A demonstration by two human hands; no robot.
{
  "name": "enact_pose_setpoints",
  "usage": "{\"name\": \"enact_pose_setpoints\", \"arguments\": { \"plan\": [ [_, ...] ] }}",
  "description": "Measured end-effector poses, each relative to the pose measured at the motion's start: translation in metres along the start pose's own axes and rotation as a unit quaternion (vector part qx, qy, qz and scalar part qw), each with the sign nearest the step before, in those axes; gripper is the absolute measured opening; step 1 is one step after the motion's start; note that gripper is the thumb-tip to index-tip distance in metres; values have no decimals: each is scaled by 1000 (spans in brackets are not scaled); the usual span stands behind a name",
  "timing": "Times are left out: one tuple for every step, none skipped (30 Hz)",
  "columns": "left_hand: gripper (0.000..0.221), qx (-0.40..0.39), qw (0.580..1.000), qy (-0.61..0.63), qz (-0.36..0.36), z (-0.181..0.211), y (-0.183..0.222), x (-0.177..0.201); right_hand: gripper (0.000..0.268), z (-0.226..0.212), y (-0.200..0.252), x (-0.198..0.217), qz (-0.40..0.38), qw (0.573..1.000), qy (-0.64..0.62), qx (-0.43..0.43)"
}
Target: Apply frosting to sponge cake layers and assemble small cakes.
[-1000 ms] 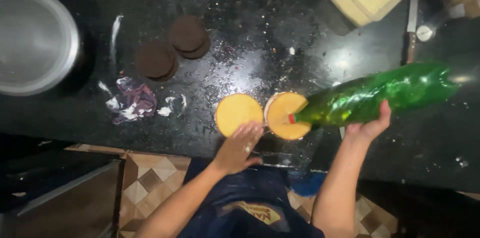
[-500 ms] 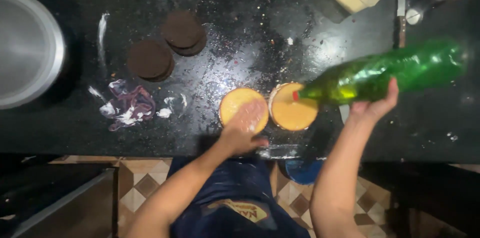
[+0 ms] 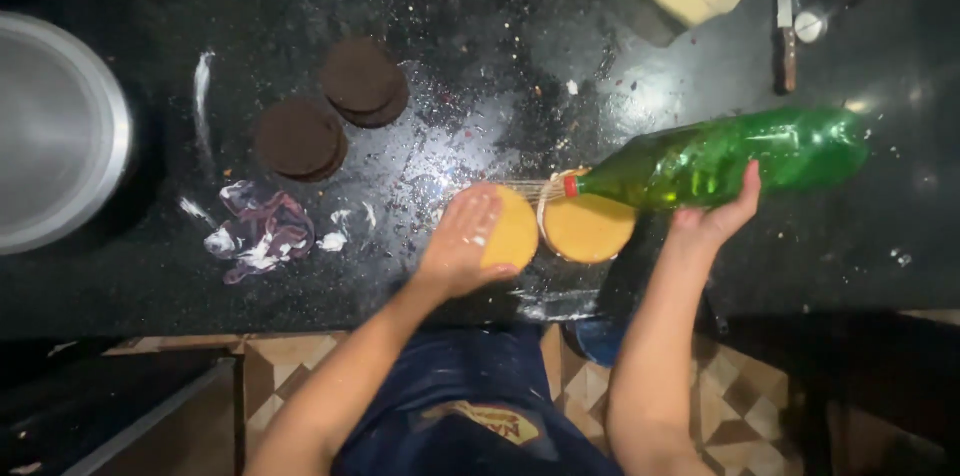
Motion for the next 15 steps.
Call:
{"name": "enact_pose_setpoints", "arguments": {
  "plan": [
    [102,-31,999,31,-3,13,6,-5,58,5,-2,-3,-6,1000,10,-6],
    [101,-65,996,60,-4,25,8,-8,58,10,-6,-8,-14,1000,15,-11],
    [101,-66,996,55,-2,32,16,3,58,18,0,-20,-17,1000,11,-12],
    [95,-85,994,64,-24,41,21,9,58,34,5,-30,-4,998,-8,-56],
    [90,-103,991,73,-47,51,25,14,58,49,8,-40,8,995,-26,-101],
    [90,-110,990,70,-51,53,29,24,58,60,11,-46,11,995,-33,-96],
    [80,-39,997,61,-41,40,28,34,57,81,15,-55,3,989,-30,-142],
    [71,28,998,52,-33,26,26,44,57,99,18,-64,-5,983,-29,-182],
    [71,15,998,49,-39,27,28,58,57,114,20,-74,-2,984,-39,-174],
    [57,89,995,41,-37,11,27,70,53,135,23,-75,44,974,-65,-213],
    [43,161,986,33,-36,-4,28,82,49,156,26,-79,88,959,-91,-252],
    [43,143,988,32,-41,-8,36,79,49,168,27,-87,90,961,-104,-238],
    [45,179,983,30,-21,-23,46,80,45,189,30,-104,63,948,-151,-271],
    [46,215,976,28,-3,-41,55,81,41,208,33,-122,35,932,-198,-303],
    [46,197,980,27,-10,-51,51,72,41,219,19,-129,37,933,-210,-288]
  ]
}}
Point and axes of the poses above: each hand's wrist, its own y-axis away from the middle knuckle, its own x-axis out of the back of the hand, z = x × y, the point moved 10 cm from there along -y, towards the middle knuckle, and after that the axes turned 8 degrees about z, right-handed, at the moved point
